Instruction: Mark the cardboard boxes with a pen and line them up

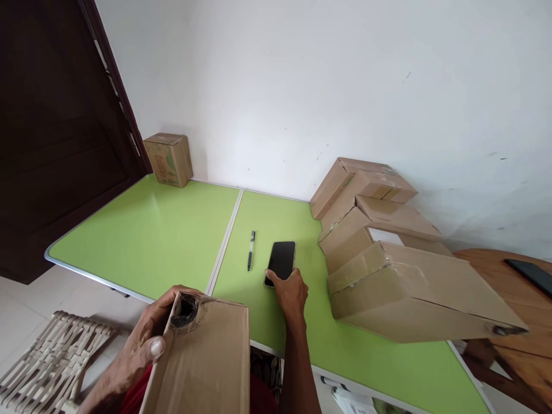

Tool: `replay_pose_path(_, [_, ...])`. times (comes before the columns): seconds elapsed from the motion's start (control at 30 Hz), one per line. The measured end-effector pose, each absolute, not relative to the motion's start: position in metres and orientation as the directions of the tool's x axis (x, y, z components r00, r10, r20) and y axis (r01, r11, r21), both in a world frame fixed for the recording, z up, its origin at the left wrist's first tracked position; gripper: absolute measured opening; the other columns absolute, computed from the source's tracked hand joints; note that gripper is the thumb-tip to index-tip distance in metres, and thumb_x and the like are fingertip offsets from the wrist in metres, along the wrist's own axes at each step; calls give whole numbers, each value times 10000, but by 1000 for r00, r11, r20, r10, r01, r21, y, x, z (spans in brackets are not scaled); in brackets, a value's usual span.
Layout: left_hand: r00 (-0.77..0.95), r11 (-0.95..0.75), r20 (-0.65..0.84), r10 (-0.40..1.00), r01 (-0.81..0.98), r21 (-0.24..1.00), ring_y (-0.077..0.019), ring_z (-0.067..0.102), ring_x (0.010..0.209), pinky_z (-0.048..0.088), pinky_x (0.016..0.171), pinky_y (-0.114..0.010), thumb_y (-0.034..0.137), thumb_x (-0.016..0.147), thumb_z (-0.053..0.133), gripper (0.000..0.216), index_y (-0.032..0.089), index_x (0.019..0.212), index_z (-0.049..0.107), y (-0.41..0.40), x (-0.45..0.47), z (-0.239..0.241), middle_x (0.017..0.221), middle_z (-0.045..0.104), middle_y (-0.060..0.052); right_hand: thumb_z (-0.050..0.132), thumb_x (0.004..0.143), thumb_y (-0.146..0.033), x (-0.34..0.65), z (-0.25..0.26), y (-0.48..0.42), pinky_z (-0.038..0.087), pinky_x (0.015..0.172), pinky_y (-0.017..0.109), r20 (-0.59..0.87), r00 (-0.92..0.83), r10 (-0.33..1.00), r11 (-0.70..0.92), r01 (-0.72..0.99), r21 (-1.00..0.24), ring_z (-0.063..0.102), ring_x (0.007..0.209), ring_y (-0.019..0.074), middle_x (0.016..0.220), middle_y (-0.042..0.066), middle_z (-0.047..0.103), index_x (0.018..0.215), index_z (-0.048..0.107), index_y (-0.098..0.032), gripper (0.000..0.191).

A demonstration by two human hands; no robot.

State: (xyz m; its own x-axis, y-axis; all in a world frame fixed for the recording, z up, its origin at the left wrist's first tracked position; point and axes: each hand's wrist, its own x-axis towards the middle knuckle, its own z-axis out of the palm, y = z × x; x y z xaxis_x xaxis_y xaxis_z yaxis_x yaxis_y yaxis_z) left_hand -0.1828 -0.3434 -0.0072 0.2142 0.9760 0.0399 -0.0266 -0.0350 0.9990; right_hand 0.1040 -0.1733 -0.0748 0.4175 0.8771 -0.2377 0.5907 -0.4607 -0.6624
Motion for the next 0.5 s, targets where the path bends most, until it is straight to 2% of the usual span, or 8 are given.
replay_pose_path(0.07, [211,-46,57,976,-59,997,-387,575,1217,484,1004,-434,799,861,665,818,201,1417,616,-342,-181,-5,1303,658,-140,742,738,-510,108,-79,-183,573,977,537,-251,370,895,-420,506,-753,701,1171,457,1153,261,768,1091,679,-141,515])
replay_pose_path(0.1, [215,-48,64,975,-79,996,-377,584,1199,485,1001,-431,784,861,679,804,202,1413,618,-342,-180,-4,1296,662,-135,728,724,-548,109,-80,-191,595,944,521,-260,344,902,-402,453,-796,723,1127,435,1105,229,781,1048,671,-164,506])
replay_pose_path(0.17, [219,-51,73,973,-106,993,-367,597,1182,486,1000,-432,761,862,699,786,211,1418,613,-341,-177,-2,1292,667,-130,694,713,-647,110,-77,-209,638,878,477,-280,279,918,-366,332,-869,762,1050,385,1057,174,797,1053,646,-184,577])
replay_pose_path(0.23, [213,-54,77,974,-114,992,-373,595,1194,489,997,-434,758,858,708,786,218,1422,613,-341,-176,-1,1295,668,-132,766,684,-675,109,-67,-232,671,839,436,-343,199,918,-363,71,-929,792,1010,346,1076,141,810,1116,639,-185,665])
replay_pose_path(0.3, [202,-44,67,977,-115,992,-376,592,1197,486,988,-432,771,849,709,798,213,1412,621,-341,-175,1,1289,669,-134,910,651,-573,110,-49,-255,693,843,409,-412,127,902,-371,-257,-892,809,1007,322,1172,127,815,1174,669,-188,692])
replay_pose_path(0.37, [207,-29,52,977,-112,993,-364,597,1170,475,978,-424,778,836,718,806,201,1391,633,-340,-174,3,1256,677,-130,962,699,-454,115,-28,-278,702,878,397,-434,100,895,-346,-457,-819,807,1070,309,1352,108,774,1251,711,-228,647])
replay_pose_path(0.43, [212,-31,56,976,-117,993,-335,606,1117,465,954,-405,778,825,728,807,189,1371,647,-338,-172,6,1202,685,-120,888,821,-472,124,-9,-299,712,866,403,-418,122,900,-314,-484,-817,798,1126,314,1469,68,721,1320,726,-314,548])
replay_pose_path(0.5, [221,-51,80,972,-137,989,-298,613,1043,461,908,-378,770,822,735,798,175,1350,666,-336,-169,10,1142,688,-108,807,871,-574,132,4,-319,721,790,433,-398,101,912,-312,-460,-832,792,1144,357,1464,66,727,1377,715,-392,545])
